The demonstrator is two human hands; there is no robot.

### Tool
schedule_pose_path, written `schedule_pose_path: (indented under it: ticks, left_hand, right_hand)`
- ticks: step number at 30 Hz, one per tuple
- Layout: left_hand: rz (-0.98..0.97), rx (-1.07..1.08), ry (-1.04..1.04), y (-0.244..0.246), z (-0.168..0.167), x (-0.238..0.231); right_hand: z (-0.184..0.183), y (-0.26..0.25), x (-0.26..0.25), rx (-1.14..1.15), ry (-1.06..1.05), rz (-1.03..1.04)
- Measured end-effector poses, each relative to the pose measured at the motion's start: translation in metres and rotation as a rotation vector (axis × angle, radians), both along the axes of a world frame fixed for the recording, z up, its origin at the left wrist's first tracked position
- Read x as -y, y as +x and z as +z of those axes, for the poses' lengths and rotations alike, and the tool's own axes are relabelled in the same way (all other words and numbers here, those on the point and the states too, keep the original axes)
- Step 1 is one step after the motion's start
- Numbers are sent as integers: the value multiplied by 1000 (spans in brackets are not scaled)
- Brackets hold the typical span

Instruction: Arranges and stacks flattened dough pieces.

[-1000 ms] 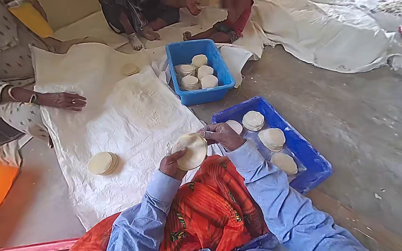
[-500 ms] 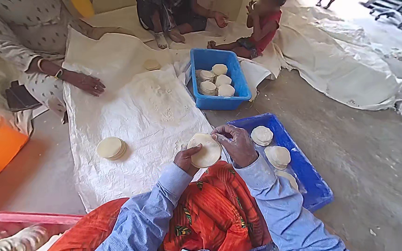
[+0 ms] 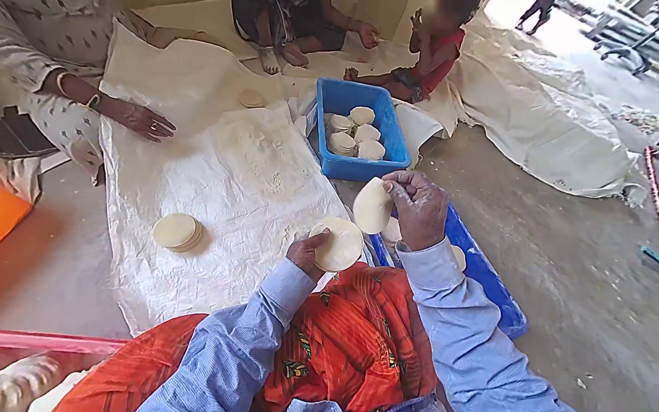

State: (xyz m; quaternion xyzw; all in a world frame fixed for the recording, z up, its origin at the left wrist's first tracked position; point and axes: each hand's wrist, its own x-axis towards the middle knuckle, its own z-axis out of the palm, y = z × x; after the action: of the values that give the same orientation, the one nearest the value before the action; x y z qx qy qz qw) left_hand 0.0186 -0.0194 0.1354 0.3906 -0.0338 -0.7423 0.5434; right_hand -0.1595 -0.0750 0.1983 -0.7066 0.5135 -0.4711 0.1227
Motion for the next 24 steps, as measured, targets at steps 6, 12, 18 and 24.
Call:
schedule_pose_path:
  ticks: [6,12,18,24]
  left_hand:
    - [51,-71,-14,3,-16,8]
    - [-50,-242,-140,14,-14,6]
    - [-60,-162,-69,9,-15,5]
    - [-52,137,-173,0,-24,-1]
  right_hand:
    - [11,17,-5,153,120,167]
    - [-26,39,-9,274,356,240]
    - [-54,26,-7,4,442,129]
    - [-48,20,-27,-107,415,145]
